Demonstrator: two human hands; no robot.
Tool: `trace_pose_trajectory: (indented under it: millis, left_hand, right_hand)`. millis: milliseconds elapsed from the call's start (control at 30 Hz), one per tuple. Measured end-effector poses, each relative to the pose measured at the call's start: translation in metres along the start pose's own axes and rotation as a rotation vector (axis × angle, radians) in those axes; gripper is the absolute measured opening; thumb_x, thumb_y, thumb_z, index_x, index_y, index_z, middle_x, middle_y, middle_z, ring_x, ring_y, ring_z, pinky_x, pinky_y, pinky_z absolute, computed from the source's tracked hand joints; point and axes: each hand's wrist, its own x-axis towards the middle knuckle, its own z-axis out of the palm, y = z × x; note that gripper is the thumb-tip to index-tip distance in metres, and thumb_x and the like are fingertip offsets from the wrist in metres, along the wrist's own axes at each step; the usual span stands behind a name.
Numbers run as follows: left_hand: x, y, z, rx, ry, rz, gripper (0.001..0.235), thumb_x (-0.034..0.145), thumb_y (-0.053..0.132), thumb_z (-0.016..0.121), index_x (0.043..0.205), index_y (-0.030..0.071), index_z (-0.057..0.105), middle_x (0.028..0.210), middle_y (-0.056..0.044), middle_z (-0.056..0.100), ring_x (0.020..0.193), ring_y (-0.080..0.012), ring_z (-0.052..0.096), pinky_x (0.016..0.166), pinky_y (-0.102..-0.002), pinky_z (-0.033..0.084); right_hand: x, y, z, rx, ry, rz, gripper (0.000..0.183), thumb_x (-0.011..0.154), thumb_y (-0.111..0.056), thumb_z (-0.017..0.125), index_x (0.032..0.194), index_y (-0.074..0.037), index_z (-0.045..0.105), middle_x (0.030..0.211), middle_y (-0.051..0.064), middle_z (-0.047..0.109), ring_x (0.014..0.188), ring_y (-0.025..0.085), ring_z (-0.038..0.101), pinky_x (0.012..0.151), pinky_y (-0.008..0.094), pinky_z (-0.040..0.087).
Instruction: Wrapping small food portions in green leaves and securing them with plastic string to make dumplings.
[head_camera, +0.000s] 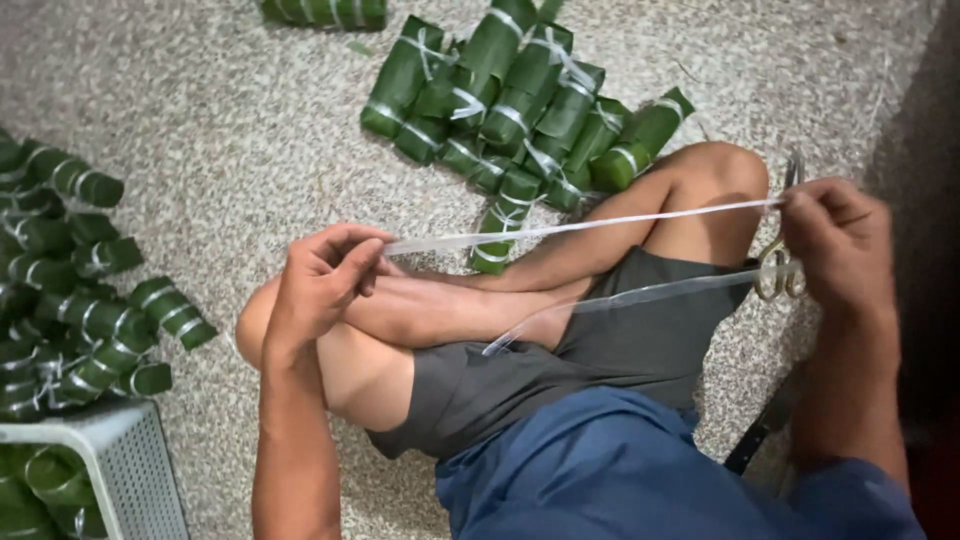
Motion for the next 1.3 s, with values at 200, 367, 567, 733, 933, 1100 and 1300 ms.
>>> trace_pose_trajectory:
  millis: [200, 367, 567, 733, 933, 1100, 1300]
  left_hand:
    - [0.007, 0.013, 0.0, 0.04, 0.049, -0.004, 0.014, 0.099, 0.001, 0.065, 0.111, -0.003, 0.07, 0.08, -0.009, 0.07, 0.067, -0.011, 0.066, 0.055, -0.016, 0.043]
    - [0.013, 0.005, 0.029, 0.155, -0.04, 0.117, 0.02, 0.093, -0.006, 0.068, 0.111, 0.001, 0.073, 0.082, -0.006, 0.072, 0.06, -0.0062, 0.055, 0.052, -0.017, 0.041]
    - [0.034, 0.033, 0.103, 0.427, -0.281, 0.328, 0.019, 0.089, -0.003, 0.073, 0.106, 0.005, 0.074, 0.093, -0.006, 0.076, 0.062, -0.0096, 0.059, 0.055, -0.022, 0.05]
    - [0.072, 0.008, 0.122, 0.378, -0.353, 0.385, 0.008, 0.094, 0.009, 0.074, 0.101, 0.011, 0.078, 0.085, -0.011, 0.076, 0.081, -0.0262, 0.075, 0.078, -0.038, 0.059]
    - [0.099, -0.084, 0.113, 0.897, -0.019, -0.033, 0.061, 0.079, 0.035, 0.089, 0.115, -0.006, 0.063, 0.101, -0.034, 0.069, 0.099, -0.0547, 0.067, 0.087, -0.065, 0.053]
    - [0.108, -0.13, 0.121, 0.96, 0.096, -0.215, 0.061, 0.073, 0.057, 0.083, 0.103, 0.009, 0.062, 0.092, -0.02, 0.073, 0.096, -0.0436, 0.073, 0.086, -0.06, 0.056]
    - [0.081, -0.041, 0.126, -0.08, 0.269, -0.211, 0.04, 0.089, 0.034, 0.08, 0.106, -0.002, 0.07, 0.092, -0.01, 0.071, 0.084, -0.0185, 0.07, 0.08, -0.044, 0.062]
  right_hand:
    - [-0.003, 0.027, -0.063, -0.088, 0.21, 0.049, 0.011, 0.128, -0.021, 0.053, 0.119, -0.016, 0.057, 0.088, -0.009, 0.047, 0.074, 0.001, 0.039, 0.069, 0.018, 0.034]
    - [0.008, 0.116, -0.139, -0.458, 0.255, -0.081, 0.015, 0.132, -0.011, 0.06, 0.138, 0.003, 0.057, 0.113, 0.012, 0.056, 0.095, 0.019, 0.05, 0.084, 0.032, 0.044]
    - [-0.023, -0.035, 0.035, -0.62, 0.008, -0.532, 0.051, 0.09, 0.01, 0.08, 0.137, 0.015, 0.06, 0.134, 0.03, 0.062, 0.118, 0.04, 0.061, 0.105, 0.049, 0.052]
    - [-0.034, -0.063, 0.169, -0.1, -0.535, -0.349, 0.066, 0.091, -0.021, 0.071, 0.15, -0.005, 0.047, 0.118, 0.02, 0.069, 0.108, 0.041, 0.069, 0.095, 0.056, 0.051]
    - [0.007, 0.005, 0.195, 0.691, -0.104, 0.092, 0.027, 0.107, -0.024, 0.054, 0.106, 0.0, 0.066, 0.048, -0.002, 0.047, 0.036, 0.006, 0.041, 0.037, 0.019, 0.032]
    - [0.018, 0.036, 0.196, 0.727, -0.063, 0.122, 0.029, 0.111, -0.03, 0.049, 0.108, -0.004, 0.06, 0.057, 0.001, 0.04, 0.034, 0.007, 0.035, 0.029, 0.02, 0.027]
    - [-0.003, 0.024, 0.22, 0.099, -0.375, -0.365, 0.111, 0.056, -0.029, 0.095, 0.153, -0.007, 0.046, 0.131, 0.019, 0.065, 0.123, 0.035, 0.063, 0.108, 0.051, 0.046]
